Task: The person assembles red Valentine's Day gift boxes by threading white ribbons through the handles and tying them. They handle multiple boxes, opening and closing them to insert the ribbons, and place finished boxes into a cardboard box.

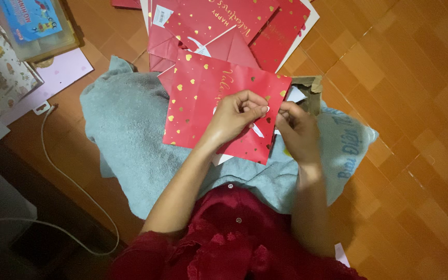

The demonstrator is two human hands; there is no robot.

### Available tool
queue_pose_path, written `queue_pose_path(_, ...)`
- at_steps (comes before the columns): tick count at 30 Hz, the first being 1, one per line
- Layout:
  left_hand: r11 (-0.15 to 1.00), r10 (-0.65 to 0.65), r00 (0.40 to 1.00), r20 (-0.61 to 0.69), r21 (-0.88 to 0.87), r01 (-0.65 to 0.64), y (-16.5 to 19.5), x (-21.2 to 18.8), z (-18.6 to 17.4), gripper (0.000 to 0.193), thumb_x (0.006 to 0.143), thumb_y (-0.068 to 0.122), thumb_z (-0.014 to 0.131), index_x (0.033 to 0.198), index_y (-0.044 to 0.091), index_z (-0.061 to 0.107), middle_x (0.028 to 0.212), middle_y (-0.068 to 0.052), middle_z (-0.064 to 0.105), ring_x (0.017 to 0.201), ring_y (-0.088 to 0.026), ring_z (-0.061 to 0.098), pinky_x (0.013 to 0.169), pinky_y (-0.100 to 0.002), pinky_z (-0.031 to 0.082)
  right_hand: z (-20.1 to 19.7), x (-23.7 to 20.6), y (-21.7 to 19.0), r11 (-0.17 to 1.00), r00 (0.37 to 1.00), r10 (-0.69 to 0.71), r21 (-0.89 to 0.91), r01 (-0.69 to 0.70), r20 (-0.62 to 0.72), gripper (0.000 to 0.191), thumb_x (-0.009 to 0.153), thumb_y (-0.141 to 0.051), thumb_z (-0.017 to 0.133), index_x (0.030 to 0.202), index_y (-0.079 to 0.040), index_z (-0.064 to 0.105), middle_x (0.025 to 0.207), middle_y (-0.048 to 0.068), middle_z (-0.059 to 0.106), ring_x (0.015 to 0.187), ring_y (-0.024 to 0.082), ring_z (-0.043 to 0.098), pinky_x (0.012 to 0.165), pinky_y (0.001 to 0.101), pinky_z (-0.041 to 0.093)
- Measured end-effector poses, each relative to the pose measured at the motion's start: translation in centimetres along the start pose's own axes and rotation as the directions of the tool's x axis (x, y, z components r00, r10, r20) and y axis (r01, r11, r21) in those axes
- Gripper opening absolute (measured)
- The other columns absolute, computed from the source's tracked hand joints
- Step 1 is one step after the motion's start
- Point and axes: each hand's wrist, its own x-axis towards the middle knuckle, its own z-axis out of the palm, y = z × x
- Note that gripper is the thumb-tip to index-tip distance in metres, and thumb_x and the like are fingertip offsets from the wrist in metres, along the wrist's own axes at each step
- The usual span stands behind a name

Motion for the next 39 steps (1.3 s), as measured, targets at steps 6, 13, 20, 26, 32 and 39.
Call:
queue_pose_path(6,0.995,0.080,0.996,-0.033,0.065,-0.078,1.5,-0.7,0.4,0.013,0.098,0.009,0.070,0.108,0.000,0.070,0.080,0.004,0.068,0.066,-0.001,0.055,0.060,-0.020,0.048,1.5,-0.4,-0.6,0.868,0.964,-0.069,-0.491,-0.069,-0.258,0.007,0.099,-0.011,0.069,0.104,-0.006,0.071,0.081,0.004,0.069,0.068,0.009,0.062,0.064,0.0270,0.048)
queue_pose_path(13,0.988,0.021,1.000,-0.005,-0.154,-0.022,3.2,-0.7,-2.1,0.019,0.100,0.009,0.067,0.118,0.003,0.067,0.093,-0.001,0.072,0.079,-0.006,0.064,0.071,-0.024,0.056,1.3,-0.4,-0.8,0.817,0.940,-0.301,-0.551,0.170,-0.157,0.007,0.099,-0.007,0.065,0.105,-0.005,0.067,0.088,0.006,0.066,0.072,0.016,0.062,0.066,0.0294,0.047)
queue_pose_path(20,0.422,0.173,0.944,0.281,-0.887,0.186,2.0,-1.2,-3.5,0.019,0.109,0.007,0.061,0.127,0.008,0.062,0.101,-0.008,0.065,0.094,-0.019,0.066,0.084,-0.031,0.058,1.3,-0.6,-0.9,0.843,0.941,-0.293,-0.510,0.172,-0.167,0.006,0.099,-0.006,0.064,0.104,-0.006,0.067,0.088,0.005,0.067,0.072,0.015,0.063,0.067,0.0290,0.048)
queue_pose_path(26,0.358,-0.042,0.985,0.168,-0.918,0.172,0.5,0.5,-2.8,0.017,0.103,0.010,0.058,0.121,0.010,0.061,0.102,-0.008,0.064,0.092,-0.020,0.065,0.082,-0.032,0.058,0.9,-0.6,-0.1,0.884,0.964,-0.179,-0.462,0.071,-0.195,0.007,0.100,-0.007,0.066,0.104,-0.004,0.070,0.078,0.006,0.067,0.065,0.010,0.059,0.062,0.0278,0.044)
queue_pose_path(32,0.306,0.100,0.970,0.222,-0.934,0.182,-0.5,0.9,-3.5,0.019,0.109,0.009,0.057,0.127,0.011,0.062,0.103,-0.005,0.058,0.079,-0.011,0.048,0.062,-0.020,0.041,0.0,-1.0,1.2,0.958,0.965,-0.160,-0.269,0.101,-0.207,0.010,0.105,-0.007,0.063,0.110,0.000,0.067,0.090,0.007,0.073,0.077,0.009,0.066,0.070,0.0257,0.053)
queue_pose_path(39,0.558,0.056,0.968,0.246,-0.812,0.174,-0.8,0.6,-3.2,0.020,0.109,0.008,0.060,0.129,0.006,0.061,0.090,-0.001,0.055,0.073,-0.008,0.046,0.060,-0.021,0.040,-0.8,-0.7,1.5,0.982,0.956,-0.088,0.137,0.130,-0.278,0.015,0.113,-0.019,0.053,0.115,-0.004,0.053,0.098,0.016,0.073,0.080,0.021,0.074,0.074,0.0310,0.058)
